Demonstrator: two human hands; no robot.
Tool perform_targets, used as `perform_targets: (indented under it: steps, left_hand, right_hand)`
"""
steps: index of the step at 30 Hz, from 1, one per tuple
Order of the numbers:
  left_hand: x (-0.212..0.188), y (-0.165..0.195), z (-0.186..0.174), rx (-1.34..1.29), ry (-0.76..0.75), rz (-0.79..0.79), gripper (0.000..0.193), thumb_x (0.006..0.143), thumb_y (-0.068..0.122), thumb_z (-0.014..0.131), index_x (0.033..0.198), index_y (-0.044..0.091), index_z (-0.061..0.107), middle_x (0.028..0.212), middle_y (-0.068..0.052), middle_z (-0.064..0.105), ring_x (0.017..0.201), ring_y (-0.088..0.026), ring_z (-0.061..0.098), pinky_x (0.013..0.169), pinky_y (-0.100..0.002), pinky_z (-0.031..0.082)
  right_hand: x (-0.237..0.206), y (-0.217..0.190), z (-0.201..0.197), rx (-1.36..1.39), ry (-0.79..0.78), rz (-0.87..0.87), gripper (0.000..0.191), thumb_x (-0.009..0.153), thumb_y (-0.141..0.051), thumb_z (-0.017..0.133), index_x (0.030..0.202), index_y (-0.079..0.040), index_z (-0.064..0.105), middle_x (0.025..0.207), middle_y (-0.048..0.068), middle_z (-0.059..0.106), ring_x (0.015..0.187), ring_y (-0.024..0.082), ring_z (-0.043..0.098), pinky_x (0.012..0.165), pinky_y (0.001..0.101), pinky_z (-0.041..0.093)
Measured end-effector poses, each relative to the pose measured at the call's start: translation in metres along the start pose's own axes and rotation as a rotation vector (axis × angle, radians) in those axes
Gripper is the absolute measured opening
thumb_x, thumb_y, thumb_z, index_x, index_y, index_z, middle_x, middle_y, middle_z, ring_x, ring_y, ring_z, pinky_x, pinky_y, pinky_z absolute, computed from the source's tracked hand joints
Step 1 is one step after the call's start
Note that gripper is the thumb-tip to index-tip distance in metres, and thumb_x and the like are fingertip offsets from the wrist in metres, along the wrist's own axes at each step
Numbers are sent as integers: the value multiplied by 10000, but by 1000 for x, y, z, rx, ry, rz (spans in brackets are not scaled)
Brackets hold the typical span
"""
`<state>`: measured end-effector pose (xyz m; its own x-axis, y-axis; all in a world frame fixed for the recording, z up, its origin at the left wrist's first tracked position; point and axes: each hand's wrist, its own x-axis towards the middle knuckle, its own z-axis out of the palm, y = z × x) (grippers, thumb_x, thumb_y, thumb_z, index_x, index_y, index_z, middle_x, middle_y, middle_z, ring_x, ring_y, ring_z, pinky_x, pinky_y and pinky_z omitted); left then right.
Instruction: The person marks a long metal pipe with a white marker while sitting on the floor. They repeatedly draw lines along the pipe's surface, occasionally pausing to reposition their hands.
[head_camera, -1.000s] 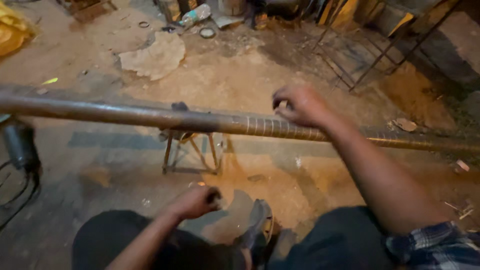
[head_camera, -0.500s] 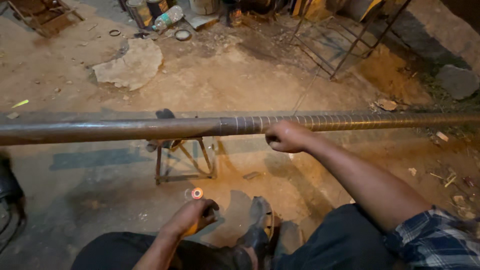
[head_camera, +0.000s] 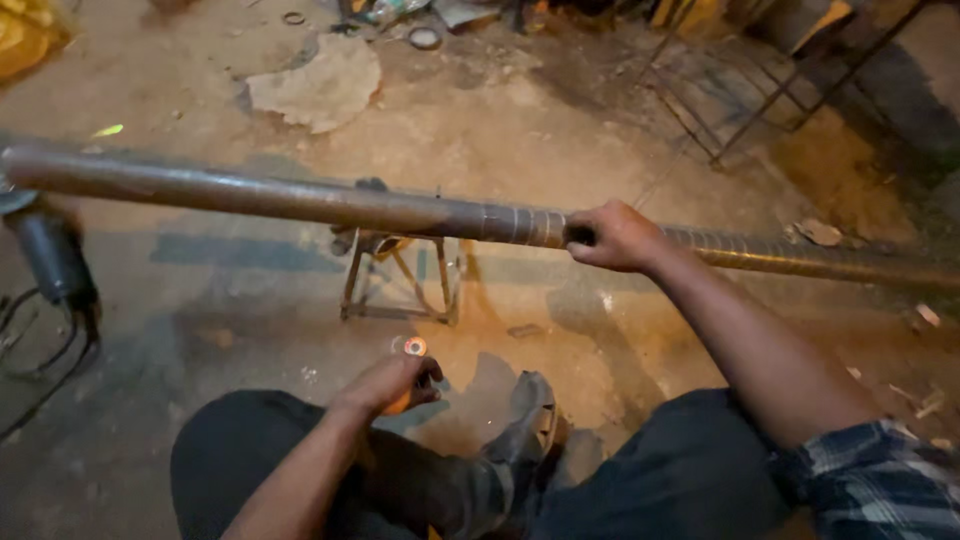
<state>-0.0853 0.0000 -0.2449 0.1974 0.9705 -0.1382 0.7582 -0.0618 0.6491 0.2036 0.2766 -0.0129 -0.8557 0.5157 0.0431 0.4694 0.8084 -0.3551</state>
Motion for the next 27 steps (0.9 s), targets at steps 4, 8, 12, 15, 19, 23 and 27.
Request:
perform_targets:
  steps: [4, 8, 12, 15, 19, 23, 27]
  left_hand:
    - [-3, 14, -21, 21, -106, -104, 351, 837, 291, 835, 1115, 119, 708, 926, -103, 745, 874, -273, 706, 774, -413, 548]
    - [1, 21, -24, -52, -124, -169, 362, 804, 307, 820, 1102, 127, 724, 917, -90, 775, 886, -250, 750, 801, -391, 573]
    - [1, 13, -22, 21, -143, -139, 357, 823, 334, 815, 1112, 139, 738, 951, -105, 761, 907, -277, 732, 813, -399, 571]
    - [0, 7, -21, 64, -143, -120, 350, 848, 321, 828, 1125, 130, 735, 1014, -120, 745, 958, -303, 703, 824, -421, 551]
    - [-3, 7, -17, 34, -153, -143, 378, 827, 321, 838, 1132, 130, 721, 1014, -123, 750, 952, -297, 711, 825, -414, 556]
    - [-6, 9, -17, 13, -135, -125, 357, 833, 291, 815, 1134, 123, 727, 1018, -126, 756, 944, -278, 732, 824, -401, 569]
    - [-5, 10, -18, -13, -166, -138, 358, 829, 287, 828, 1127, 118, 724, 1004, -122, 754, 935, -272, 720, 818, -402, 561]
  right_hand:
    - [0, 3, -1, 25, 75, -105, 321, 783, -203, 714, 1083, -93, 743, 895, 177, 739, 758, 339, 727, 707, 416, 576]
    - [-3, 15, 4, -26, 94, -74, 239, 813, -226, 731, 1008, -90, 757, 887, 166, 745, 773, 334, 729, 719, 414, 574]
    - [-4, 25, 8, -9, 90, -15, 229, 838, -254, 739, 987, -81, 749, 883, 156, 749, 779, 315, 738, 726, 411, 577]
    - [-3, 27, 8, 9, 112, -24, 235, 849, -255, 736, 1000, -76, 746, 887, 158, 747, 779, 306, 741, 732, 406, 581]
    - [-1, 22, 7, -18, 115, -13, 239, 831, -249, 751, 997, -79, 763, 907, 163, 753, 795, 322, 734, 730, 417, 576]
    - [-2, 16, 6, -10, 87, 3, 245, 843, -261, 749, 1001, -74, 758, 898, 163, 753, 786, 316, 739, 734, 411, 580]
    - [0, 14, 4, -27, 77, -25, 233, 854, -251, 745, 1000, -70, 756, 897, 164, 751, 792, 321, 736, 729, 413, 578]
